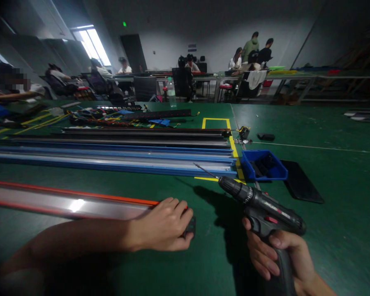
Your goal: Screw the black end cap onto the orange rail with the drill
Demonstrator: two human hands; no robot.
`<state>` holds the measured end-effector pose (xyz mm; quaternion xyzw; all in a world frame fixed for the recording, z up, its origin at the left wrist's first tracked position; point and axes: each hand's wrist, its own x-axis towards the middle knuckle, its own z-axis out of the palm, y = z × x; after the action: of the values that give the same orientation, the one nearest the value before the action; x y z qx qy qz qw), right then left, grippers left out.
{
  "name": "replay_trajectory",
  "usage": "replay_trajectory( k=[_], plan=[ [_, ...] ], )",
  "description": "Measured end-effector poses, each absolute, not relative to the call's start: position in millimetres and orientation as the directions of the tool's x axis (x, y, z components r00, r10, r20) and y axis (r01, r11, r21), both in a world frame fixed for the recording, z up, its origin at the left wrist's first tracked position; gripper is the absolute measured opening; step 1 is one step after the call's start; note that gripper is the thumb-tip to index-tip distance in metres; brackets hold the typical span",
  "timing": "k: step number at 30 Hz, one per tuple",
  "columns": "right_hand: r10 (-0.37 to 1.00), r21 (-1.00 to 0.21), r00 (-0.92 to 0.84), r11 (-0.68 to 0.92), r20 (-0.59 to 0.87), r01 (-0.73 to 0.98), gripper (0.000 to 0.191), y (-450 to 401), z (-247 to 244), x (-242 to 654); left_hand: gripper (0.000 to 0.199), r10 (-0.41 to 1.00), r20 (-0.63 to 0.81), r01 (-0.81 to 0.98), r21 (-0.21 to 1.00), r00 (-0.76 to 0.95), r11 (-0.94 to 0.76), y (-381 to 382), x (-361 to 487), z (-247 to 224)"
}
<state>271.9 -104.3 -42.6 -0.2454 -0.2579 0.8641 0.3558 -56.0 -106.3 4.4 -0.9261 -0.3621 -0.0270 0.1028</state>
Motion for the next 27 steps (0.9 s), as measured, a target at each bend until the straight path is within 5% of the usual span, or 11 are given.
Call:
replay_trajectory(
  k=[8, 22, 27],
  plan=[
    [0.729, -0.499, -0.661, -0.646, -0.178, -0.578, 0.036, -107, -43, 267, 0.041, 0.701, 0.052, 0.701, -0.112, 0.712, -0.704, -91, -68, 7],
    [0.714, -0.575, -0.672, -0.639, -0.195, -0.511, 0.040, -94, -28, 264, 0.079, 0.779, 0.010, 0.777, 0.056, 0.627, -0.627, -89, -77, 11],
    [0.728, -0.604, -0.650, -0.624, -0.218, -0.496, 0.037, -93, -26, 265, 0.074, 0.807, -0.010, 0.801, 0.126, 0.591, -0.585, -88, -78, 17]
  ],
)
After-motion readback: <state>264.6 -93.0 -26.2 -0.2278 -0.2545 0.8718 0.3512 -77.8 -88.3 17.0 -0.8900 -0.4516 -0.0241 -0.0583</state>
